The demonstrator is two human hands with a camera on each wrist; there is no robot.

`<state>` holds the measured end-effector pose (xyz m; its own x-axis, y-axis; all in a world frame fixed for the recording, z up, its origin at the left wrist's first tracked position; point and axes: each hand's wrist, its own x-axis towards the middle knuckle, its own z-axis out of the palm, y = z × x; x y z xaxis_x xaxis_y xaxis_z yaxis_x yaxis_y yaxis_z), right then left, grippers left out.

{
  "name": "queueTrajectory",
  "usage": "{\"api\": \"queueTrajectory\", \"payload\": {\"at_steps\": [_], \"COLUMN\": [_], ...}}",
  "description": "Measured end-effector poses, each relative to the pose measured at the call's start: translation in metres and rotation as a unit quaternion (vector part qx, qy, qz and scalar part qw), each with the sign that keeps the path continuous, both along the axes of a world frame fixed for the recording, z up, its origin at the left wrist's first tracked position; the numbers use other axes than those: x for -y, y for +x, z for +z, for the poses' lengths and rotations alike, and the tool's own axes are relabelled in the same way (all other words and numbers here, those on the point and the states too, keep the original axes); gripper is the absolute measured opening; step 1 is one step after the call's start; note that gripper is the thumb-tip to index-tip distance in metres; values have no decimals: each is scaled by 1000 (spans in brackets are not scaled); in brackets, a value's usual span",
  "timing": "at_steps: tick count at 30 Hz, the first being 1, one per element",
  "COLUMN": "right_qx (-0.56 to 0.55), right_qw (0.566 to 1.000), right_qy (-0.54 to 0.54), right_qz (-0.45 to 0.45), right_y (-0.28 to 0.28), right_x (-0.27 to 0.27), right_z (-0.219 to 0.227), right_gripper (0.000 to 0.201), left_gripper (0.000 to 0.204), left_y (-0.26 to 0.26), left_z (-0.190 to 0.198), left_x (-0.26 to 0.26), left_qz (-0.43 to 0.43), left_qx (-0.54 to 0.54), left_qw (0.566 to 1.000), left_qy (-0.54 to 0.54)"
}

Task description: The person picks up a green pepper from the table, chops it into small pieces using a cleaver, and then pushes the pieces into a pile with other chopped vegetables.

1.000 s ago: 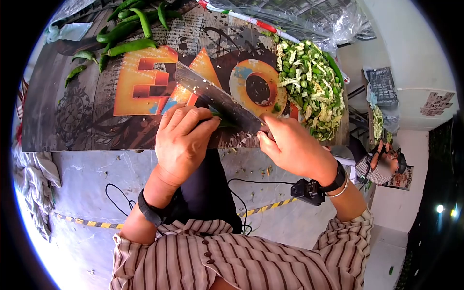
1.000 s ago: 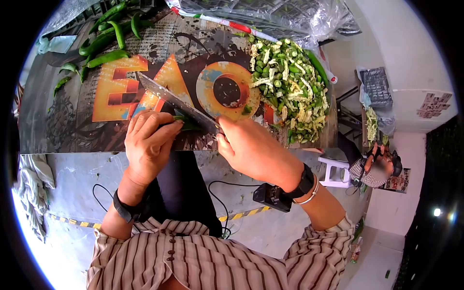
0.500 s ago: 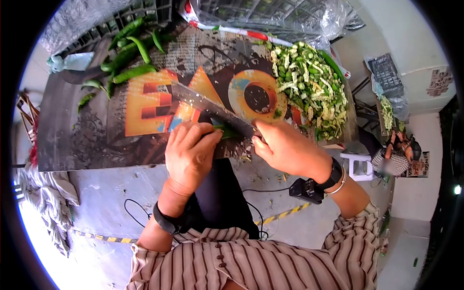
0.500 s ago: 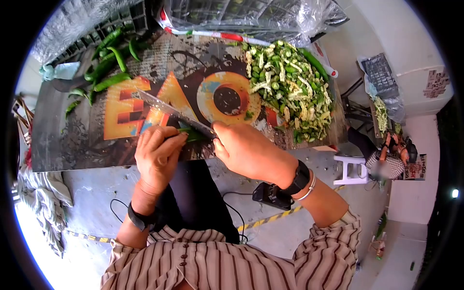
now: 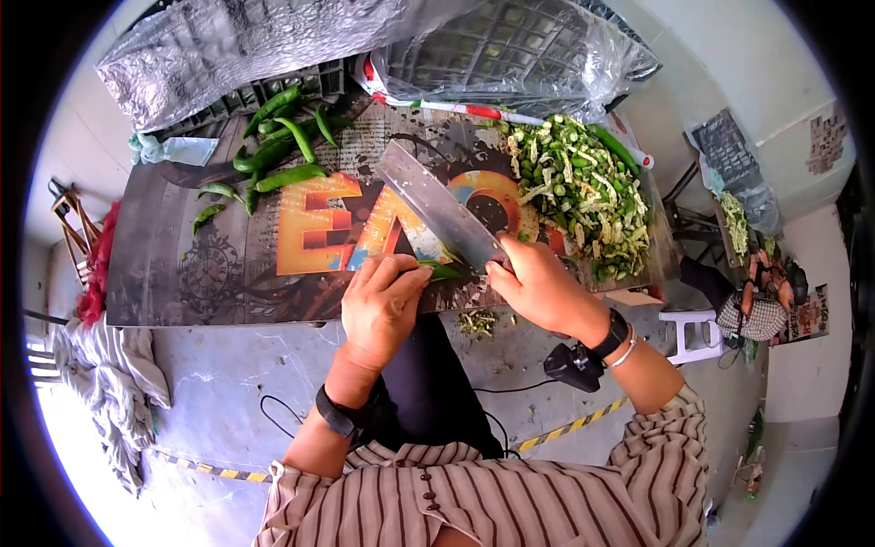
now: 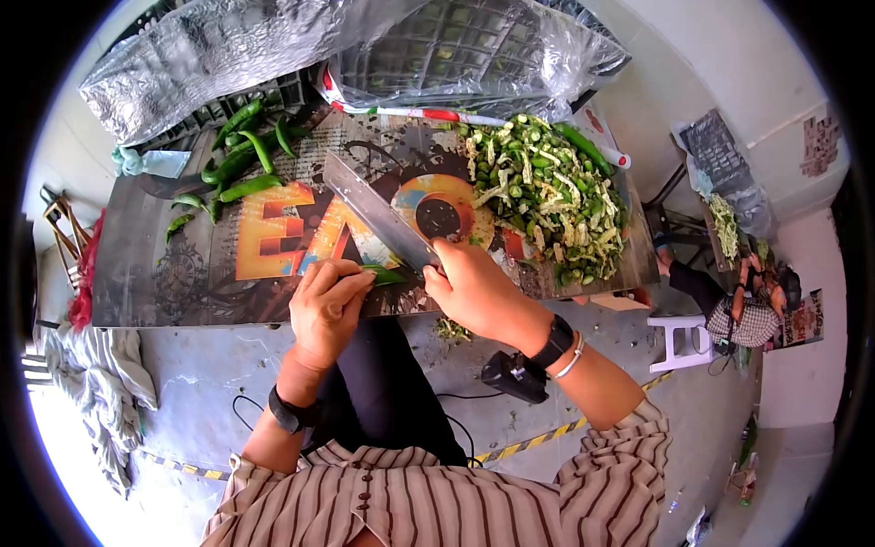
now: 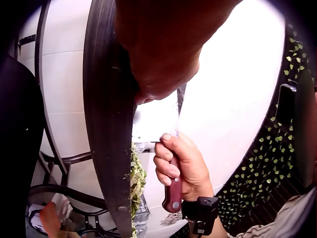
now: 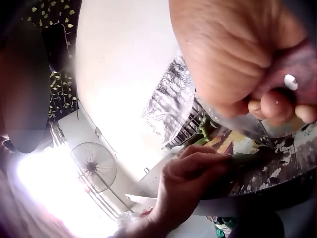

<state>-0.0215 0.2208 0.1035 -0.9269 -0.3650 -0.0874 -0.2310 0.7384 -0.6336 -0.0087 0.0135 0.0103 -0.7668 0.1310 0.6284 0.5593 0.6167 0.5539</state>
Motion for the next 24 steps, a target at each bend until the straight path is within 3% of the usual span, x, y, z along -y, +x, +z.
{"api": "queueTrajectory", "payload": {"at_steps": [2,21,24], "right_qx": [-43,-2,49], "right_qw": [999,989,987], "right_qy": [-7,109,125], "right_qz": [18,97,91], "right_y": [6,2,-5], "right_x": [-2,7,10], "right_z": [2,18,22], "right_gripper": [20,18,18], "left_gripper": [20,18,18], "left_y": [1,0,-1], "left_z": [0,0,0], "left_x": [-1,0,1], "left_qz": [-4,-1,-1], "left_qx": [9,8,12], "left_qw": [1000,1000,1000], "left_qy": [6,-8,-7]}}
